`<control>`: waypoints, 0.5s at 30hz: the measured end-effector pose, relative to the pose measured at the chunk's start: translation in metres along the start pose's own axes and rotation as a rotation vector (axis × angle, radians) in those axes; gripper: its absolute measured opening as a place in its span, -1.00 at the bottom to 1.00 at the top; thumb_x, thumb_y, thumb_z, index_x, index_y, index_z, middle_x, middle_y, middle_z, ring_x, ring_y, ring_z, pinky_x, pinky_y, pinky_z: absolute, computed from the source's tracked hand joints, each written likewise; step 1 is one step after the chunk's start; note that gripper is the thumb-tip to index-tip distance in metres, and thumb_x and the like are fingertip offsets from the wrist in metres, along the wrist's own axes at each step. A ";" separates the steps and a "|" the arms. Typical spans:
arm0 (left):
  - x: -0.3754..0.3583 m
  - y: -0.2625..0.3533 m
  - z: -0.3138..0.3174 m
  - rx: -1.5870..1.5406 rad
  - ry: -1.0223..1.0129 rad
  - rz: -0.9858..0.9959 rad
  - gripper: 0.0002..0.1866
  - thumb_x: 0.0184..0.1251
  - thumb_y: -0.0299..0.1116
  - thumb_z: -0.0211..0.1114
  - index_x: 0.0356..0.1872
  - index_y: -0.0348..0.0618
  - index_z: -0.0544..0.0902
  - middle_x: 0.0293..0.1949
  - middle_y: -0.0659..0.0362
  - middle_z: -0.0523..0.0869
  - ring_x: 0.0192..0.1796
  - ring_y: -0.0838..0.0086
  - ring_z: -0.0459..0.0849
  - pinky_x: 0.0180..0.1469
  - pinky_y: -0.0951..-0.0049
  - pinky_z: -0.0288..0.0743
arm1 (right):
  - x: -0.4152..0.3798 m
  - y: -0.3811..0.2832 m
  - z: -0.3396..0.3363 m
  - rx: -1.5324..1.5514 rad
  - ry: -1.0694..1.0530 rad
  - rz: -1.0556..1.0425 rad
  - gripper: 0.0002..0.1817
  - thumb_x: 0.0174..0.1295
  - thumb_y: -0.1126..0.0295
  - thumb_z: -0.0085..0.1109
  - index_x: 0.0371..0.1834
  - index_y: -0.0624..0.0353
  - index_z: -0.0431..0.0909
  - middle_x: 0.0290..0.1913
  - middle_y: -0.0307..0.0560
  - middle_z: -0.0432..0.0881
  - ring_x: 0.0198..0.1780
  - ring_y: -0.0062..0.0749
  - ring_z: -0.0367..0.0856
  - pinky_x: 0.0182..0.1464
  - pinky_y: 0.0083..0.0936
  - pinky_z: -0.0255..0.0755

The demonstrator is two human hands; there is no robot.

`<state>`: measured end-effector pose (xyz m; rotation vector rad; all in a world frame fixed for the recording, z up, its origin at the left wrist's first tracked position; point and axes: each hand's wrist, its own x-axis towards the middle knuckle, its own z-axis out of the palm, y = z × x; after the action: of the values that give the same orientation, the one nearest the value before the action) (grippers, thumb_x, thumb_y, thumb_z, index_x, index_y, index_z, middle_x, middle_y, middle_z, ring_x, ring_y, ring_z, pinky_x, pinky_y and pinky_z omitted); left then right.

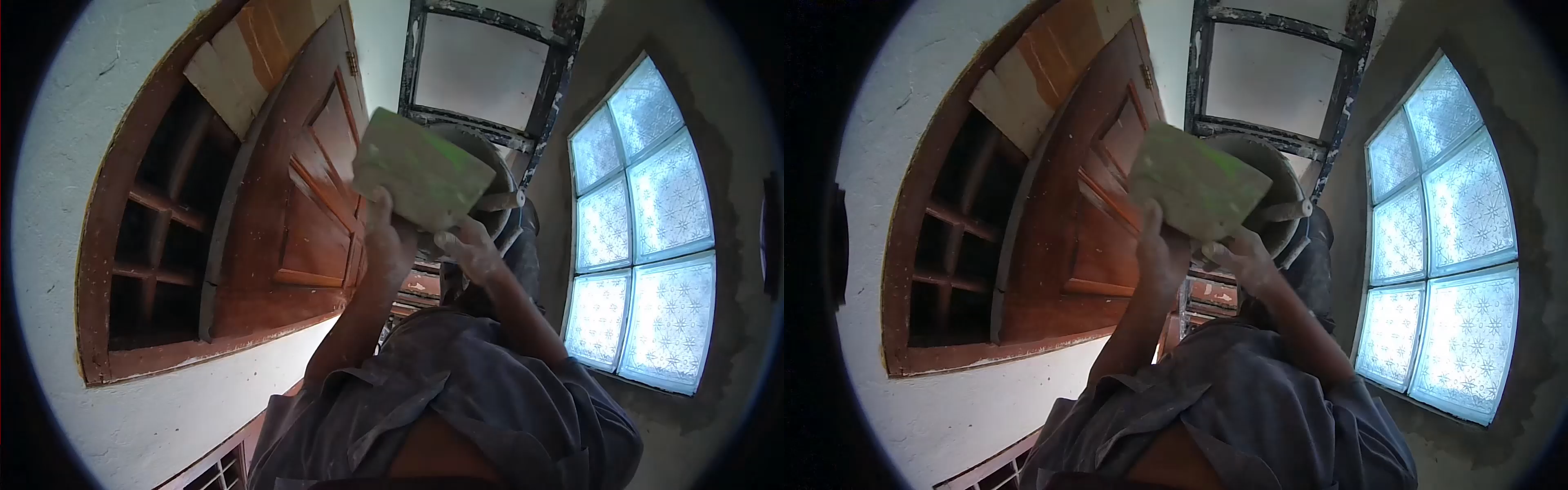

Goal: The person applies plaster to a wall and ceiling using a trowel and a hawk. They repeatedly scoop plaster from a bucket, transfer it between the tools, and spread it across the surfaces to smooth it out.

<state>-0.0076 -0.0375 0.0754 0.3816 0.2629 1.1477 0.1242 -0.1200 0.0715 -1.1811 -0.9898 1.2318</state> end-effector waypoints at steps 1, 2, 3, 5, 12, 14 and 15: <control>-0.005 -0.004 0.012 0.067 0.002 -0.029 -0.43 0.52 -0.07 0.09 0.37 -0.23 0.28 0.33 0.01 0.39 0.33 0.19 0.42 0.39 0.10 0.28 | -0.002 0.001 0.007 0.125 0.137 0.027 -0.52 0.33 0.21 0.22 0.15 0.38 0.47 -0.12 0.02 0.67 -0.21 -0.37 0.65 -0.14 -0.39 0.58; -0.010 -0.006 0.019 0.137 0.005 -0.057 -0.44 0.52 -0.08 0.10 0.35 -0.23 0.30 0.33 0.01 0.39 0.32 0.20 0.43 0.38 0.12 0.29 | -0.002 0.000 0.011 0.257 0.193 0.023 -0.62 0.37 0.28 0.15 0.08 0.38 0.49 -0.10 0.03 0.66 -0.21 -0.35 0.67 -0.17 -0.42 0.59; -0.011 -0.007 0.016 0.437 -0.025 -0.010 -0.45 0.50 -0.07 0.12 0.33 -0.23 0.35 0.30 0.00 0.41 0.30 0.21 0.45 0.33 0.15 0.34 | -0.003 -0.005 0.007 0.333 0.218 0.013 -0.65 0.38 0.30 0.14 0.06 0.37 0.49 -0.11 0.02 0.66 -0.21 -0.33 0.68 -0.17 -0.40 0.60; -0.012 -0.007 0.005 1.037 -0.083 0.097 -0.47 0.48 -0.05 0.15 0.27 -0.24 0.43 0.25 -0.02 0.46 0.27 0.23 0.48 0.25 0.21 0.42 | -0.005 -0.017 -0.012 0.483 0.260 -0.005 -0.72 0.39 0.36 0.10 0.02 0.34 0.50 -0.14 0.00 0.66 -0.22 -0.28 0.69 -0.17 -0.36 0.61; -0.079 0.082 0.075 0.258 -1.516 -0.236 -0.56 0.20 -0.05 0.44 -0.08 -0.18 0.67 0.00 -0.01 0.59 0.03 0.12 0.57 0.03 0.11 0.42 | 0.013 -0.035 -0.105 0.331 0.532 -0.319 -0.73 0.38 0.40 0.10 0.04 0.35 0.45 -0.12 0.00 0.63 -0.19 -0.30 0.67 -0.21 -0.40 0.60; -0.081 0.090 0.076 0.381 -1.514 -0.135 -0.62 0.28 -0.07 0.39 -0.14 -0.21 0.65 -0.05 0.01 0.61 -0.02 0.18 0.58 0.00 0.14 0.41 | 0.014 -0.028 -0.116 0.330 0.549 -0.294 -0.71 0.38 0.39 0.12 0.06 0.35 0.45 -0.10 0.01 0.63 -0.19 -0.32 0.67 -0.23 -0.42 0.58; -0.081 0.092 0.077 0.442 -1.509 -0.087 -0.64 0.31 -0.08 0.36 -0.18 -0.22 0.64 -0.07 0.01 0.62 -0.04 0.21 0.59 -0.01 0.16 0.41 | 0.015 -0.025 -0.117 0.329 0.559 -0.280 -0.70 0.38 0.38 0.13 0.06 0.35 0.46 -0.10 0.02 0.63 -0.19 -0.33 0.67 -0.24 -0.43 0.58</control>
<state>-0.0855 -0.0914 0.1846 1.4767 -0.8015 0.4594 0.2446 -0.1174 0.0778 -1.0024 -0.4882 0.7416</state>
